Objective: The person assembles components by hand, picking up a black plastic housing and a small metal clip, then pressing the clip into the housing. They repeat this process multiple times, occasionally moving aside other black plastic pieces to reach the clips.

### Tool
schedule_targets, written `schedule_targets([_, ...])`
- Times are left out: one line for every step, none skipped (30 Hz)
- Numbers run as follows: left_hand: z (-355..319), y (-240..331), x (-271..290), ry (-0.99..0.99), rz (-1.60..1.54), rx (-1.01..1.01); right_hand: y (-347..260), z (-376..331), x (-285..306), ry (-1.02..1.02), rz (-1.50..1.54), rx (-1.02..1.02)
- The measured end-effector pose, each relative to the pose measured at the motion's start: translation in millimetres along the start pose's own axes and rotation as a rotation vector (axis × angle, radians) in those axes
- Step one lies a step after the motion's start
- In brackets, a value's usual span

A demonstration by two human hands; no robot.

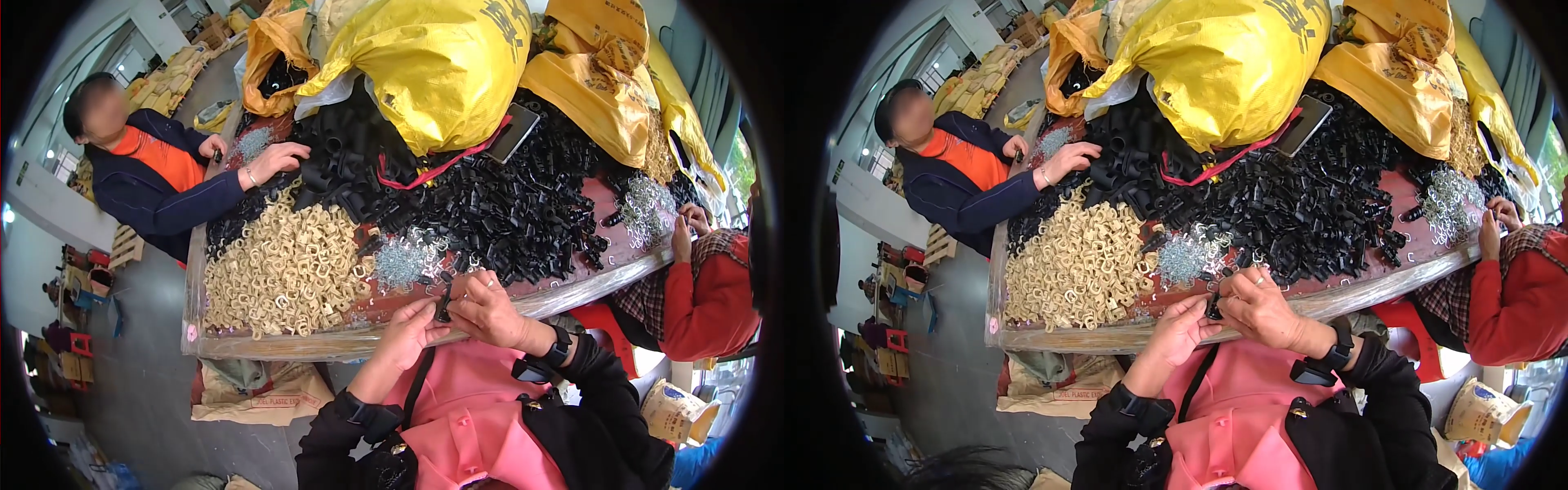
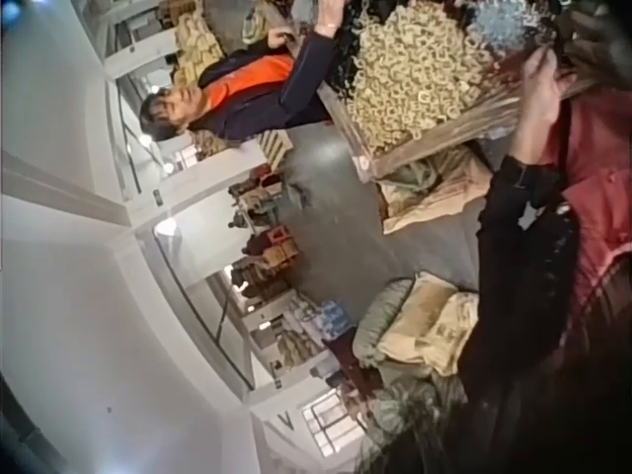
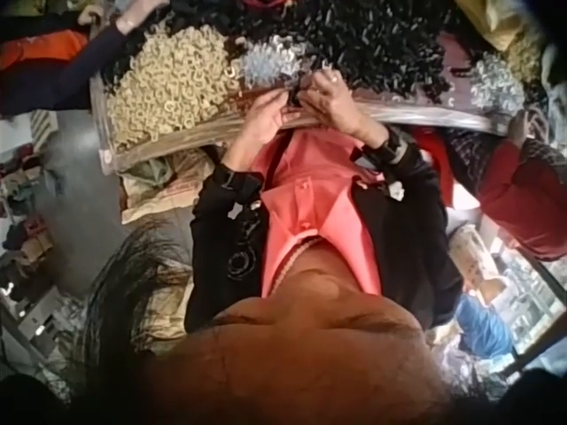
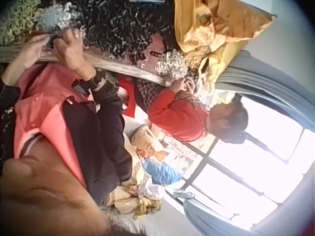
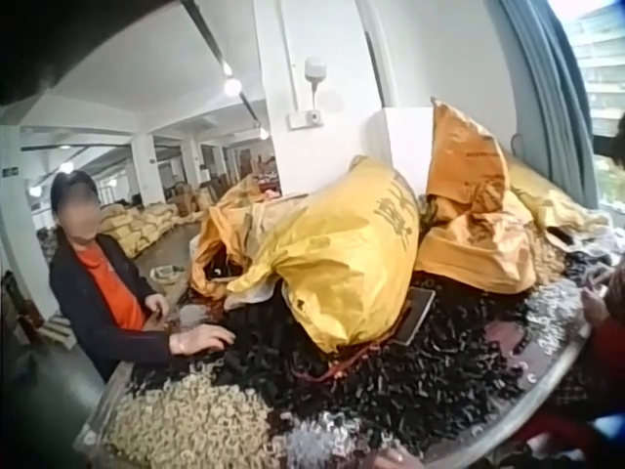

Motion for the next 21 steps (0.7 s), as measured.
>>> schedule_targets([0,0,2,0.023,0.011,-0.005,-2,1,-1,-0.012,-0.017,0.022])
schedule_targets([-1,0,1,0.023,0.008,-0.005,-5,2,-1,-0.024,-0.034,0.044])
schedule_targets([-2,1,1,0.034,0.049,-0.009,-4,2,-1,-0.028,-0.036,0.041])
schedule_targets([-4,2,0,0.046,0.091,-0.012,-4,3,-3,-0.048,-0.03,0.042])
schedule_targets([-5,3,-1,0.057,0.132,-0.016,-4,5,-5,-0.068,-0.025,0.043])
schedule_targets([-6,4,-3,0.056,0.128,-0.013,-4,5,-7,-0.088,-0.018,0.044])
schedule_targets([-7,5,-7,0.044,0.162,-0.007,-3,5,-7,-0.092,-0.019,0.042])
schedule_targets([-9,5,-11,0.034,0.197,-0.002,-2,6,-9,-0.112,-0.002,0.032])
schedule_targets([-9,5,-13,0.024,0.231,0.002,-1,6,-12,-0.131,0.015,0.022])
schedule_targets([-9,5,-12,0.024,0.226,0.004,0,6,-14,-0.15,0.032,0.011])
schedule_targets([-8,3,-12,0.02,0.244,0.016,1,7,-15,-0.155,0.033,0.01])
schedule_targets([-7,0,-11,0.016,0.262,0.028,4,8,-17,-0.17,0.057,-0.003])
schedule_targets([-7,-1,-10,0.012,0.281,0.039,6,9,-19,-0.184,0.081,-0.015])
schedule_targets([-6,-2,-9,0.013,0.276,0.039,7,10,-21,-0.198,0.105,-0.026])
schedule_targets([-6,-3,-7,0.01,0.265,0.052,7,10,-22,-0.203,0.106,-0.026])
schedule_targets([-6,-5,-5,0.007,0.254,0.064,8,10,-25,-0.227,0.107,-0.04])
schedule_targets([-5,-7,-3,0.005,0.242,0.076,9,10,-28,-0.251,0.109,-0.053])
schedule_targets([-5,-6,-1,0.006,0.238,0.075,10,10,-31,-0.274,0.11,-0.065])
schedule_targets([-5,-6,0,-0.004,0.184,0.081,11,10,-33,-0.278,0.111,-0.063])
schedule_targets([-5,-5,1,-0.013,0.13,0.088,13,9,-34,-0.252,0.159,-0.065])
schedule_targets([-5,-5,3,-0.021,0.075,0.093,17,9,-34,-0.226,0.208,-0.066])
Point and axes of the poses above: each hand's wrist, its own z-axis towards the middle knuckle, its own x-axis out of the back of the hand, y = z × x, the point moved 10 cm from there along z, towards the middle knuckle, and after that the axes turned 7 degrees about x, right-handed, at the moved point
